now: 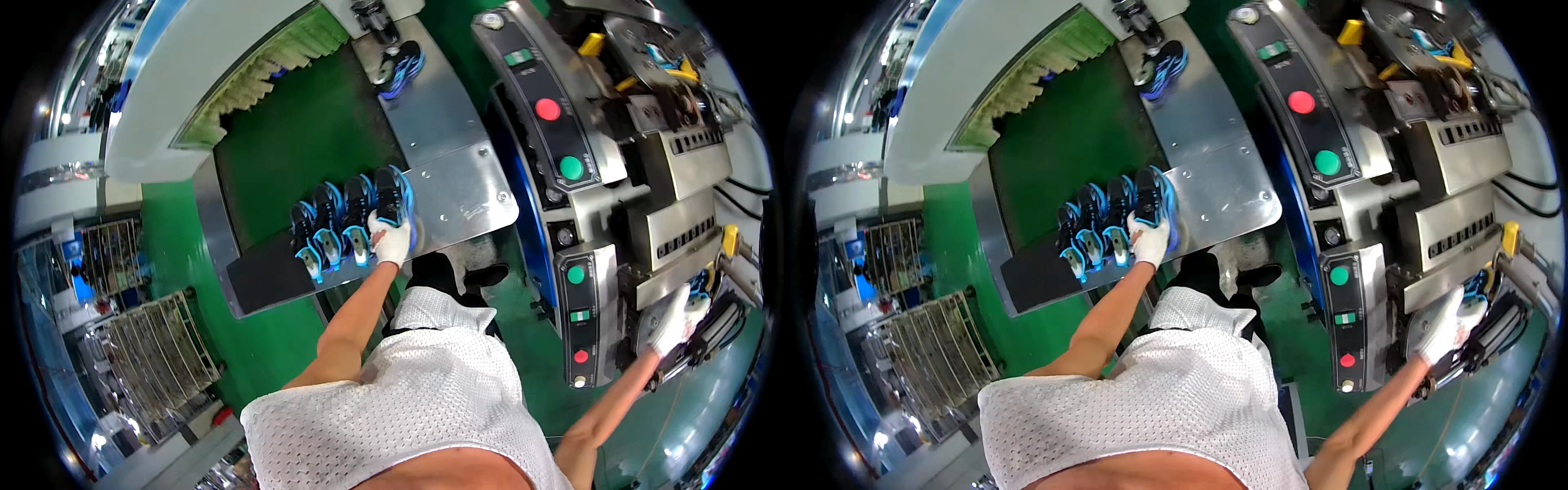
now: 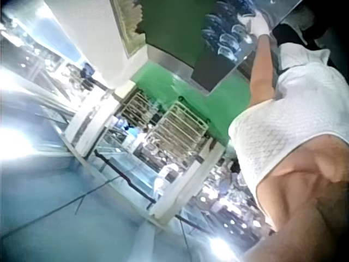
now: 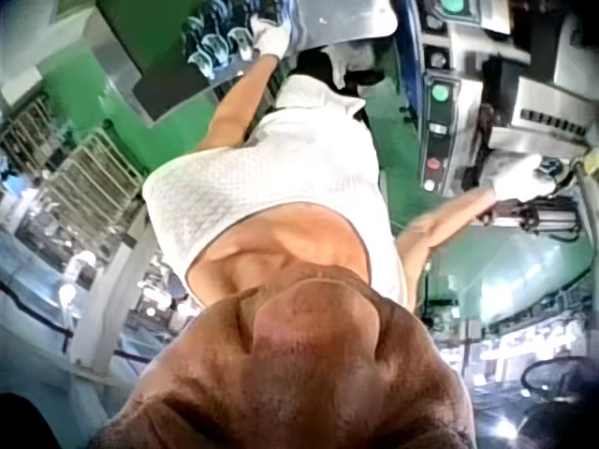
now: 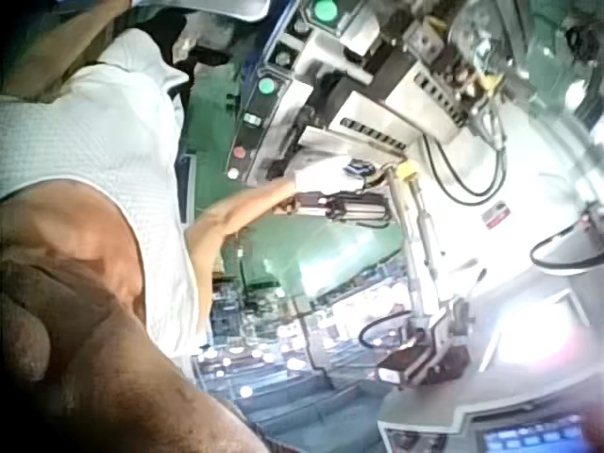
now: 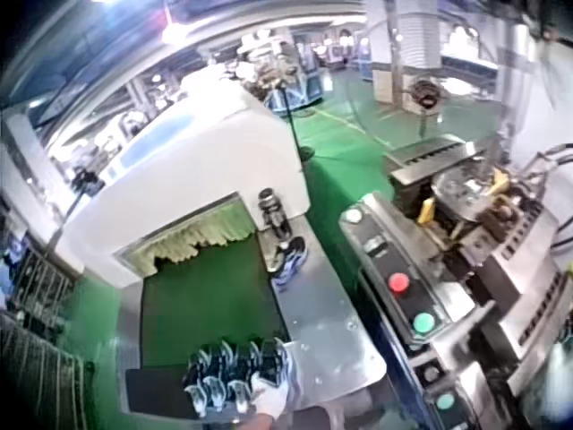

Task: The person repeatedly picks up blue and black sneakers from a conveyor belt, places them into a shoe assembly machine, and removes them after processing. The person walks to a nearby conveyor to retrieve more shoes and returns to continue the cycle.

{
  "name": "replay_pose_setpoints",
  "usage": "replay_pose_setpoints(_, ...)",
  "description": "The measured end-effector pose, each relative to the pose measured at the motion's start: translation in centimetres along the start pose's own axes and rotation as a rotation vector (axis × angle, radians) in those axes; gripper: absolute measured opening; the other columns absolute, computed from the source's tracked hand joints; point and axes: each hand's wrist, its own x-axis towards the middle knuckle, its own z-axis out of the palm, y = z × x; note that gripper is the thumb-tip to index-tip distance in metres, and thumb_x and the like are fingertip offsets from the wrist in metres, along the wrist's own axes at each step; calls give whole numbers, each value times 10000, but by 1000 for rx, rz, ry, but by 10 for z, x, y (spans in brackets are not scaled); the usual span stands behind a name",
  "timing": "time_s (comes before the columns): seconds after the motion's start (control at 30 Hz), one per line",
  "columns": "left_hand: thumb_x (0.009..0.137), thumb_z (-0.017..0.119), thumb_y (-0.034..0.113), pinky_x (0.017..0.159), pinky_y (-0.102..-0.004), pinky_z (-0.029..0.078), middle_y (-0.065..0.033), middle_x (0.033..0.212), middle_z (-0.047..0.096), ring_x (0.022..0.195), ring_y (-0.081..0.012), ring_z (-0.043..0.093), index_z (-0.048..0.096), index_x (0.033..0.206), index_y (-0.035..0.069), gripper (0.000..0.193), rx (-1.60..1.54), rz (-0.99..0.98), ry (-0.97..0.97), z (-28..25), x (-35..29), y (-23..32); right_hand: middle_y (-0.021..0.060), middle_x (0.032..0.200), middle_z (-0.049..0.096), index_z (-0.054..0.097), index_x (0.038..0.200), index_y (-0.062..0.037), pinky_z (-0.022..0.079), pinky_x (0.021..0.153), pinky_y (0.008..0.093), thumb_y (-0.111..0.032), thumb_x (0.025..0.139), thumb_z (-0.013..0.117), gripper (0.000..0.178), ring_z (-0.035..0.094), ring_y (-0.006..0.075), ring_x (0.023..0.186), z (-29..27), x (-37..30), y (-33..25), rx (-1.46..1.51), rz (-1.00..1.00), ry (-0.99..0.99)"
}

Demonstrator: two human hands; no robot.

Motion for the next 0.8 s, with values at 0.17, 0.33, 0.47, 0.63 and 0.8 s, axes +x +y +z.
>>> replay_pose_setpoints(0.17, 772, 811, 355, 1023, -459, 467, -261, 1272, 598, 1159, -400, 610, 382, 1443, 0, 872, -6, 14, -231, -27, 4, 15, 221, 1539, 386, 283, 1556, -15, 376, 1112, 468, -318, 988, 537, 692, 424, 348, 1381, 65, -179, -108, -866, -590, -464)
replay_pose_setpoints(0.33, 825, 802, 179, 1065, -410, 454, -220, 1353, 546, 1301, -332, 531, 441, 1408, -31, 717, -550, 277, -449, -128, 13, -17, 308, 1585, 264, 240, 1540, 64, 190, 1229, 522, -340, 755, 772, 1031, 255, 433, 1487, 85, -207, -130, -688, -596, -711)
replay_pose_setpoints(0.47, 793, 804, 53, 1050, -389, 492, -177, 1390, 458, 1250, -312, 551, 466, 1356, -26, 662, -407, 248, -352, -163, 26, -24, 312, 1577, 268, 168, 1551, 91, 238, 1217, 445, -225, 772, 813, 1060, 271, 415, 1481, 124, -316, -198, 323, -416, -1050)
replay_pose_setpoints(0.63, 730, 844, 87, 920, -373, 534, -187, 1422, 407, 1197, -317, 545, 455, 1382, -8, 765, -218, 426, -276, -138, 49, -27, 255, 1483, 448, 280, 1520, 30, 431, 1075, 412, -333, 763, 815, 996, 480, 385, 1361, 200, -469, -299, 62, -515, -1303)
replay_pose_setpoints(0.8, 750, 838, 132, 1070, -394, 464, -222, 1419, 424, 1289, -364, 500, 384, 1430, -46, 837, -208, 326, -324, -143, 65, -66, 226, 1493, 444, 407, 1462, -35, 345, 1111, 501, -380, 748, 808, 888, 505, 372, 1329, 236, -508, -300, 465, 9, -1256)
